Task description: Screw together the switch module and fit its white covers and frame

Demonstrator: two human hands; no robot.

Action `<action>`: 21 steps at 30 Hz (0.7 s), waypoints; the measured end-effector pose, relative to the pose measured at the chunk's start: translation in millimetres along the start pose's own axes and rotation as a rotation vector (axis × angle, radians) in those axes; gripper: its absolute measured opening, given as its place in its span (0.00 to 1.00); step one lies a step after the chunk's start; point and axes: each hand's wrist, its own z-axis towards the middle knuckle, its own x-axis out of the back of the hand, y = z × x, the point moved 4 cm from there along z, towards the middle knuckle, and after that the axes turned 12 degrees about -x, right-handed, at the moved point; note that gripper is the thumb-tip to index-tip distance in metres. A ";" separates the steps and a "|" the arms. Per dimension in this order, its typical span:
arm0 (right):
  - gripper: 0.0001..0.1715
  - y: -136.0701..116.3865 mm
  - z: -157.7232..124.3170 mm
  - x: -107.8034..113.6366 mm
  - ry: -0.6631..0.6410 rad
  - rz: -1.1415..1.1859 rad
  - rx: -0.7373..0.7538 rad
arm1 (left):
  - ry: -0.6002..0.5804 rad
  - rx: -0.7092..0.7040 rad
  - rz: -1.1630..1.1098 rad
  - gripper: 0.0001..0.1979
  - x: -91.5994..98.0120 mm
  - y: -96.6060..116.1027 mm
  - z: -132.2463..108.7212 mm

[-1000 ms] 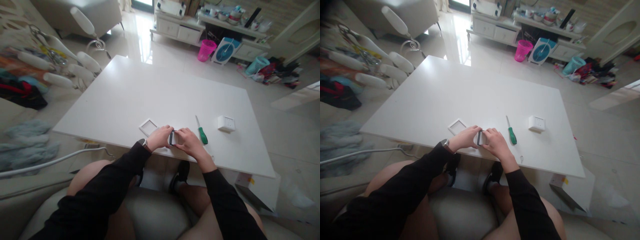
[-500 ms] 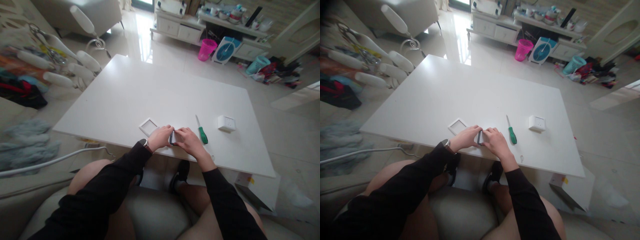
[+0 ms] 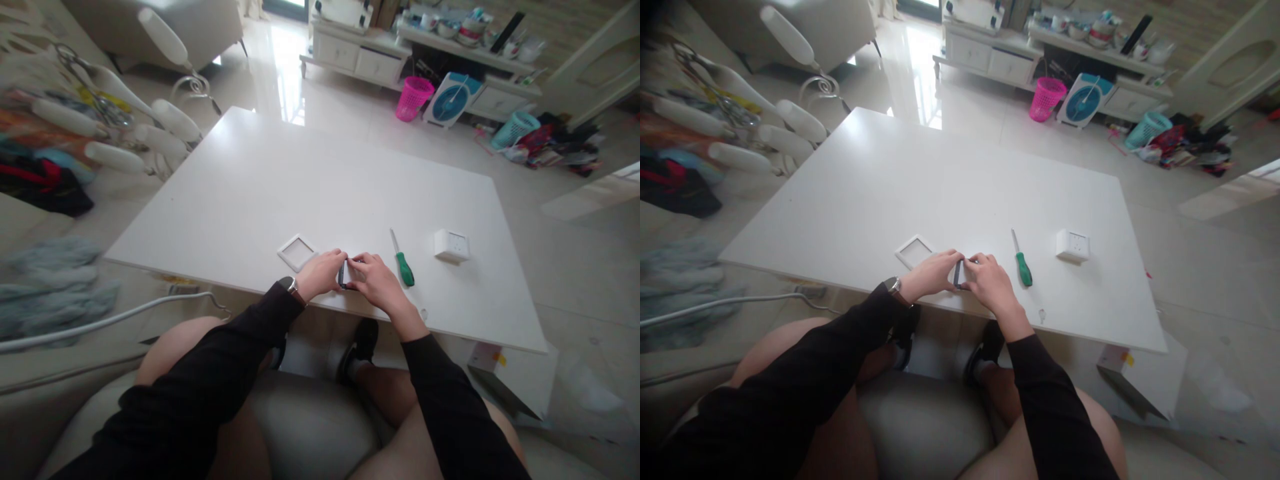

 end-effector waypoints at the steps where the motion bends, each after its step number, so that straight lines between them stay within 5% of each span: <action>1: 0.30 -0.6 -0.1 0.2 -0.007 -0.004 -0.007 | 0.005 -0.001 -0.002 0.27 -0.1 -0.2 0.1; 21: 0.31 8.7 7.1 -5.2 -0.022 0.143 -0.272 | -0.030 0.050 0.020 0.30 5.1 5.5 0.2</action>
